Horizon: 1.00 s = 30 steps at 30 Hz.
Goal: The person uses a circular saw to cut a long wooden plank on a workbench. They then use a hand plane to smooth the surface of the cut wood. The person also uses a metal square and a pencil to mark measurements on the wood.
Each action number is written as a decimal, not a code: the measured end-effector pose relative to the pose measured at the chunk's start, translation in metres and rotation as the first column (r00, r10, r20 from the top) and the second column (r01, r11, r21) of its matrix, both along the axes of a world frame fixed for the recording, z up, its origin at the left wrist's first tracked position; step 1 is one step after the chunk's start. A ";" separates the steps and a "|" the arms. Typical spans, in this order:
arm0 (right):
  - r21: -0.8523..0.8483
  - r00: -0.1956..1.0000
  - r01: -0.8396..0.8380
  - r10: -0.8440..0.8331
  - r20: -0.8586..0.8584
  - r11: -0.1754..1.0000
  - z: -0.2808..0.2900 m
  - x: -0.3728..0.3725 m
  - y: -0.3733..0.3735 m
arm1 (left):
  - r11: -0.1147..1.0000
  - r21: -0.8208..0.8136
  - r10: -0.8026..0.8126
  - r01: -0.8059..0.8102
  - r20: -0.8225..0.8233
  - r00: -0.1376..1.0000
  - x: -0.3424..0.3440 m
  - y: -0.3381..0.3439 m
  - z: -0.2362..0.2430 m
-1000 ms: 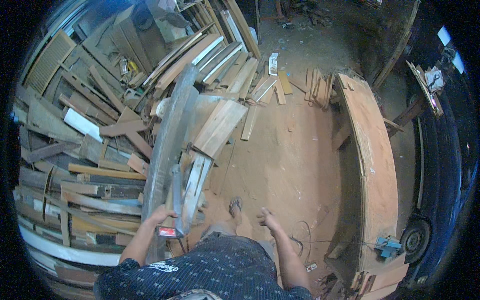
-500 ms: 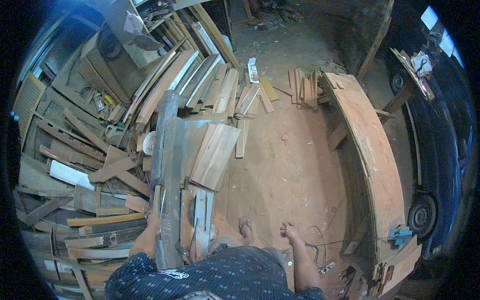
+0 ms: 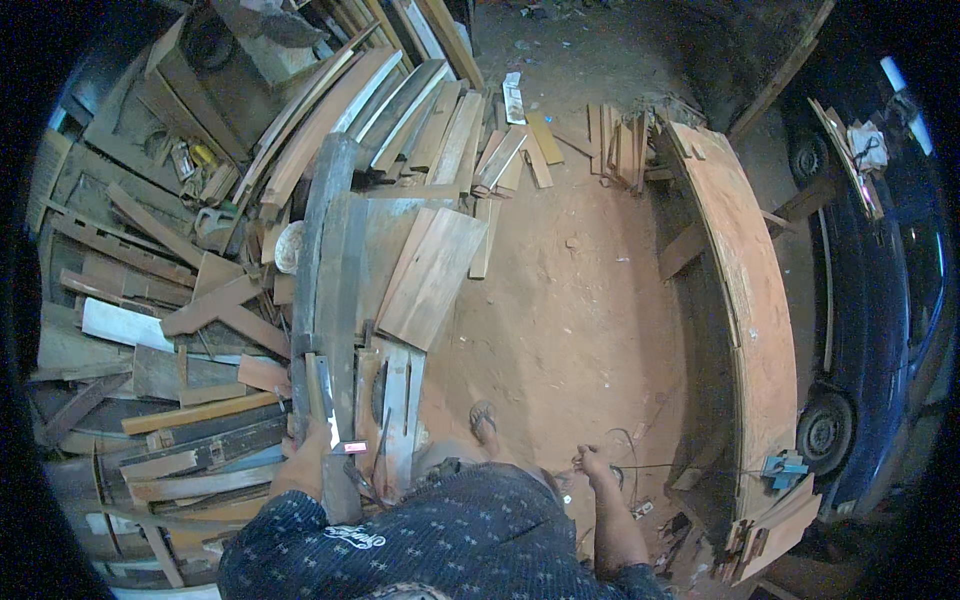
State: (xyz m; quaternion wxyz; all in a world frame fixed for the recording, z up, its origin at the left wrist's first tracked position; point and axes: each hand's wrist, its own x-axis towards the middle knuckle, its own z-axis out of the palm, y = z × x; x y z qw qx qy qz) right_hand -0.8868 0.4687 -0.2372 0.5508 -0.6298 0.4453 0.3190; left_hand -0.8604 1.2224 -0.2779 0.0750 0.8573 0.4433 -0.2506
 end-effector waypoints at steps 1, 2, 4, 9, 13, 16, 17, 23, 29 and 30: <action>-0.038 1.000 0.018 -0.018 0.017 0.999 0.009 0.002 -0.005 | 0.998 -0.029 0.052 -0.052 -0.003 0.999 0.004 -0.015 0.000; -0.059 0.999 0.038 -0.036 0.039 0.998 0.015 0.005 -0.005 | 0.997 -0.036 0.069 -0.070 -0.006 0.998 0.005 -0.020 0.005; -0.042 0.995 0.078 -0.075 0.069 0.996 0.024 0.015 -0.007 | 0.998 -0.040 0.058 -0.057 0.008 0.998 0.006 -0.023 0.024; -0.096 0.984 0.150 -0.138 0.116 0.984 0.010 0.001 -0.018 | 0.989 -0.069 0.136 -0.133 0.028 0.990 0.044 -0.059 0.070; 0.003 0.879 0.477 -0.477 -0.010 0.879 0.014 0.030 0.001 | 0.993 -0.039 -0.048 0.114 0.739 0.672 0.095 -0.102 0.068; 0.034 0.817 0.576 -0.576 -0.011 0.817 -0.023 0.049 -0.027 | 0.883 -0.386 0.160 0.267 0.783 0.601 0.206 -0.271 0.132; 0.148 0.904 0.413 -0.424 0.052 0.899 -0.005 0.078 0.013 | 0.759 -0.515 0.203 0.398 0.769 0.606 0.224 -0.302 0.147; -0.187 0.022 -0.580 0.245 0.969 0.793 0.311 0.174 0.208 | -0.406 -0.902 0.556 -0.148 -0.372 0.743 0.172 -0.472 0.124; -0.628 -0.104 -0.106 0.619 0.778 0.771 0.175 0.127 0.009 | -0.529 -0.832 0.378 -0.167 -0.407 0.832 0.143 -0.614 0.206; -0.712 -0.023 -0.191 0.722 0.692 0.676 0.162 0.113 -0.036 | -0.497 -0.861 0.398 -0.109 -0.338 0.853 0.135 -0.634 0.245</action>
